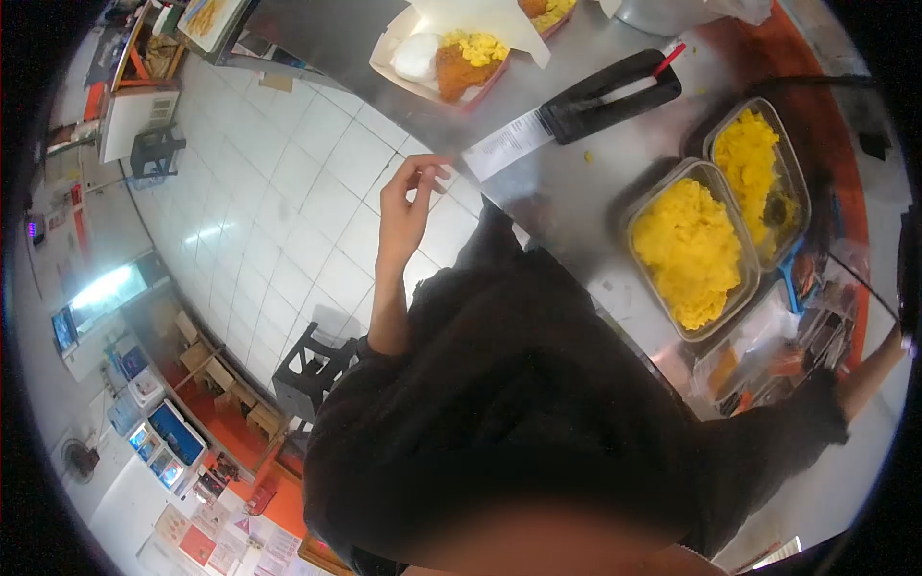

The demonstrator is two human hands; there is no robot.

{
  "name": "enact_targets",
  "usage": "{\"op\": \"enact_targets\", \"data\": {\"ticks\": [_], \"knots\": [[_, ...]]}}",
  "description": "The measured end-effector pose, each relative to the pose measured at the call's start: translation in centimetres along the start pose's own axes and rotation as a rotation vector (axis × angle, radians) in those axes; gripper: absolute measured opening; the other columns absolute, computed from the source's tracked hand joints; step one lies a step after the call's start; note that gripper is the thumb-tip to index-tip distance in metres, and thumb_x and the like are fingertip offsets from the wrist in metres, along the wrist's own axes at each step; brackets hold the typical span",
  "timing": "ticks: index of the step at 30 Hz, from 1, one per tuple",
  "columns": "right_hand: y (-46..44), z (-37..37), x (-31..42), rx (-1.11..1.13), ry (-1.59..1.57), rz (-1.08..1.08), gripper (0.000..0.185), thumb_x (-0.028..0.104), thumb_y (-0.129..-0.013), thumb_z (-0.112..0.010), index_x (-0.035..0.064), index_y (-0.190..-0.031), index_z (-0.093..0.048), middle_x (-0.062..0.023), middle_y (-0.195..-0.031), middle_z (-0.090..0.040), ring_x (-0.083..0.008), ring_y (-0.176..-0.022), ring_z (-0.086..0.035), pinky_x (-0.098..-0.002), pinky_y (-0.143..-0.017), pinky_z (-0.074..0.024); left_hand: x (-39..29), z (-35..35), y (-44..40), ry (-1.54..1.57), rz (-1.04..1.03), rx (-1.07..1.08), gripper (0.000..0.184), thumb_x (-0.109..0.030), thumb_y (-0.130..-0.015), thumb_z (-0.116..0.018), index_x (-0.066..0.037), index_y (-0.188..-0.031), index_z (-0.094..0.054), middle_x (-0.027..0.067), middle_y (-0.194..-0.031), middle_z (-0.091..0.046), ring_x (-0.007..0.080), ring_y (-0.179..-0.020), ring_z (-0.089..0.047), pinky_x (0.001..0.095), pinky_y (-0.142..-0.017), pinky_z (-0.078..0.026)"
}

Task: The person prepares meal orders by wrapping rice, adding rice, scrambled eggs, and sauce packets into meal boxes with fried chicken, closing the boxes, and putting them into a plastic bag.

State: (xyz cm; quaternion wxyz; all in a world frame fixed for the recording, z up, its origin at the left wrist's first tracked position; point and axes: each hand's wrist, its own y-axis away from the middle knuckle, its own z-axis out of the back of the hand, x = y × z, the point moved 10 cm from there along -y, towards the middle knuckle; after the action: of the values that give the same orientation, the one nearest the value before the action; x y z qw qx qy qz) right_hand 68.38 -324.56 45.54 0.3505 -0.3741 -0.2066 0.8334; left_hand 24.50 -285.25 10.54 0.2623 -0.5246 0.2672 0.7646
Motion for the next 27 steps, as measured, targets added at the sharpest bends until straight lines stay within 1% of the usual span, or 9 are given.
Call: {"op": "enact_targets", "data": {"ticks": [2, 3, 7, 10, 14, 18, 20, 22, 27], "knots": [[4.3, 2.0, -1.0, -0.026, 0.189, -0.008, 0.052, 0.044, -0.088, -0.053, 0.0136, -0.130, -0.047, -0.0239, -0.120, -0.054, -0.0393, -0.109, -0.051, -0.0477, -0.090, -0.0405, 0.3, 1.1, -0.9, 0.012, -0.016, -0.038, 0.019, -0.009, -0.094, -0.046, 0.001, -0.100, -0.060, 0.0070, -0.082, -0.062, 0.0131, -0.070, -0.057, 0.0252, -0.067, -0.046], [6.2, 3.8, -0.5, -0.025, 0.191, -0.001, 0.052, 0.044, -0.088, -0.053, 0.0136, -0.130, -0.047, -0.0239, -0.120, -0.054, -0.0393, -0.109, -0.051, -0.0477, -0.090, -0.0405, 0.4, 1.6, -1.4, 0.022, -0.018, -0.047, 0.019, -0.010, -0.094, -0.046, 0.001, -0.101, -0.060, 0.0065, -0.083, -0.061, 0.0127, -0.071, -0.057, 0.0255, -0.068, -0.046], [11.7, 10.8, 13.6, -0.022, -0.043, 0.473, 0.047, 0.037, -0.087, -0.056, 0.0119, -0.127, -0.047, -0.0095, -0.108, -0.057, -0.0279, -0.095, -0.060, -0.0352, -0.061, -0.0513, -0.1, 2.7, -4.4, 0.014, -0.048, -0.056, 0.020, -0.012, -0.095, -0.046, 0.001, -0.101, -0.060, 0.0057, -0.084, -0.060, 0.0118, -0.072, -0.056, 0.0258, -0.068, -0.047], [20.2, 7.2, 21.0, 0.250, -0.299, 0.279, 0.042, 0.037, -0.085, -0.059, 0.0166, -0.122, -0.051, -0.0101, -0.123, -0.050, -0.0286, -0.116, -0.046, -0.0437, -0.085, -0.0405, -0.4, 3.2, -7.2, 0.005, -0.087, -0.045, 0.020, -0.012, -0.095, -0.046, 0.001, -0.100, -0.060, 0.0056, -0.084, -0.060, 0.0115, -0.073, -0.056, 0.0259, -0.069, -0.047], [27.0, 4.8, 34.5, 0.415, -0.165, 0.610, 0.036, 0.033, -0.081, -0.062, 0.0276, -0.117, -0.057, -0.0048, -0.142, -0.037, -0.0277, -0.134, -0.029, -0.0469, -0.107, -0.0226, -0.6, 3.9, -10.7, 0.108, -0.152, -0.039, 0.018, -0.008, -0.094, -0.045, 0.000, -0.099, -0.061, 0.0055, -0.083, -0.062, 0.0111, -0.069, -0.056, 0.0246, -0.068, -0.045], [32.0, 1.8, 39.2, 0.546, -0.056, 0.559, 0.036, 0.028, -0.082, -0.061, 0.0238, -0.117, -0.059, -0.0074, -0.135, -0.043, -0.0293, -0.122, -0.038, -0.0489, -0.104, -0.0245, -1.6, 7.4, -14.3, 0.153, -0.243, -0.067, 0.018, -0.010, -0.094, -0.047, 0.000, -0.098, -0.061, 0.0058, -0.084, -0.063, 0.0102, -0.070, -0.056, 0.0247, -0.069, -0.045], [29.5, 1.9, 38.1, 0.554, -0.300, 0.028, 0.034, 0.023, -0.079, -0.066, 0.0228, -0.112, -0.060, -0.0076, -0.132, -0.042, -0.0282, -0.122, -0.036, -0.0457, -0.104, -0.0234, -2.2, 10.7, -16.3, -0.006, -0.247, -0.124, 0.017, -0.012, -0.094, -0.048, 0.000, -0.096, -0.060, 0.0074, -0.087, -0.063, 0.0117, -0.073, -0.057, 0.0254, -0.071, -0.045], [24.8, 2.5, 39.3, 0.486, -0.390, -0.007, 0.029, 0.021, -0.072, -0.073, 0.0191, -0.098, -0.062, -0.0068, -0.121, -0.048, -0.0258, -0.117, -0.040, -0.0405, -0.094, -0.0281, -2.8, 13.5, -18.5, 0.059, -0.293, -0.220, 0.017, -0.015, -0.093, -0.051, 0.000, -0.098, -0.059, 0.0061, -0.082, -0.062, 0.0117, -0.072, -0.056, 0.0261, -0.071, -0.045], [6.0, -0.1, 38.6, 0.278, -0.629, -0.165, 0.019, 0.008, -0.071, -0.069, 0.0069, -0.088, -0.062, -0.0092, -0.098, -0.059, -0.0271, -0.094, -0.054, -0.0395, -0.085, -0.0346, -7.5, 13.1, -24.0, 0.071, -0.397, -0.162, 0.015, -0.012, -0.092, -0.052, -0.001, -0.101, -0.057, 0.0043, -0.078, -0.057, 0.0112, -0.073, -0.055, 0.0263, -0.075, -0.044]]}}
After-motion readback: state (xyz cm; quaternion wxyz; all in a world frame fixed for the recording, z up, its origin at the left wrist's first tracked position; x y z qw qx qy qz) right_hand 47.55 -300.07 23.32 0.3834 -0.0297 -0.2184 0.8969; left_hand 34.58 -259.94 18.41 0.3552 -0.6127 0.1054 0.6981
